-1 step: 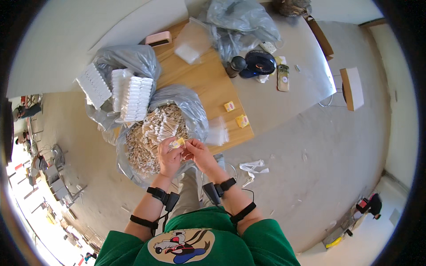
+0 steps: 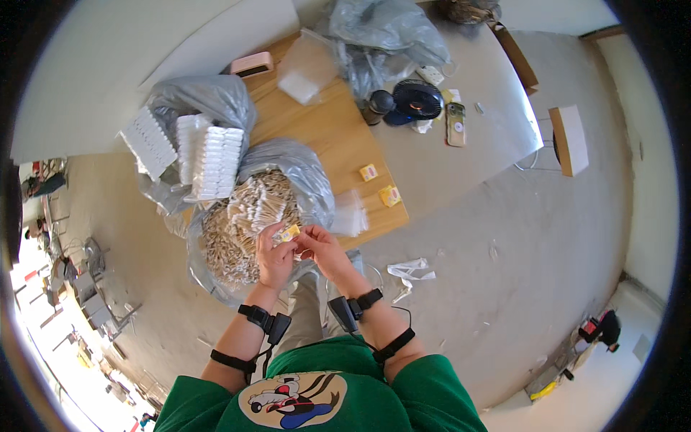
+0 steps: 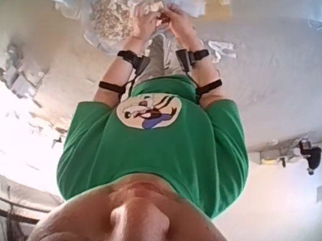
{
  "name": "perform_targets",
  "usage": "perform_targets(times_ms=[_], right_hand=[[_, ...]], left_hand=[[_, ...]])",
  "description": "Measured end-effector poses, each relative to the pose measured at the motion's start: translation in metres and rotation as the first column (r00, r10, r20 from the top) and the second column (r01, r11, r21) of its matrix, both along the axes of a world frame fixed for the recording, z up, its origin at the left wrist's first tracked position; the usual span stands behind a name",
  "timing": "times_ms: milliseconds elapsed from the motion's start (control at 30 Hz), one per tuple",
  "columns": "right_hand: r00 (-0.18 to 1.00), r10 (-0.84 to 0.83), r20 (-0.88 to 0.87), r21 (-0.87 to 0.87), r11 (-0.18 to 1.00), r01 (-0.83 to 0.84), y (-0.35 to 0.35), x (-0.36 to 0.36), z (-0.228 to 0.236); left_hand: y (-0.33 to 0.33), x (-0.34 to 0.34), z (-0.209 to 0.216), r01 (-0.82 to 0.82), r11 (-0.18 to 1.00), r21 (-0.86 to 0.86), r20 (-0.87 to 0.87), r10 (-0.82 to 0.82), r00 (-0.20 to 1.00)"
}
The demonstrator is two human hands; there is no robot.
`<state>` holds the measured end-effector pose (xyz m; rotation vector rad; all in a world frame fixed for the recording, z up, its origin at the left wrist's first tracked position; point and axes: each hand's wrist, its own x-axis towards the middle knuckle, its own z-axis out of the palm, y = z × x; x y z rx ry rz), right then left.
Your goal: The person is sorting small items from a large bag and placing them into smaller plastic bags.
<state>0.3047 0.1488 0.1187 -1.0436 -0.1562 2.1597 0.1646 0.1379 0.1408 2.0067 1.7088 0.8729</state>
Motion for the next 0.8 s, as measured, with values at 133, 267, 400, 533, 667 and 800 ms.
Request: perform_targets(times_ms=[133, 267, 400, 533, 667, 800], right_hand=[[0.991, 0.029, 0.131, 0.105, 0.994, -0.043, -0.007, 0.029, -0.028], [0.792, 0.004, 0.610, 0.243, 0.951, -0.192, -0.013, 0.082, -0.080], [0.229, -0.007, 0.973, 0.119, 0.869, -0.481, 0.010, 0.159, -0.130], [0.012, 0.041, 0.999, -0.028, 0.842, -0.539, 0.044, 0.188, -0.158], [-0.096, 0.044, 0.994, -0.093, 0.797, -0.597, 0.064, 0.171, -0.187], [-0.023, 0.105, 0.994, -0.104, 0.886, -0.451, 0.059, 0.203, -0.227]], left_hand=[[0.000, 0.026, -0.006, 0.093, 0.989, -0.111, -0.037, -0.098, 0.995], [-0.001, 0.045, -0.014, 0.153, 0.959, -0.238, -0.014, -0.161, 0.987], [-0.013, 0.035, -0.036, -0.041, 0.954, -0.298, 0.006, 0.044, 0.999], [-0.030, 0.013, -0.044, -0.184, 0.912, -0.367, -0.037, 0.183, 0.982], [-0.062, -0.039, -0.061, -0.402, 0.842, -0.361, -0.155, 0.371, 0.916], [-0.075, -0.067, -0.093, -0.594, 0.719, -0.363, -0.222, 0.552, 0.804]])
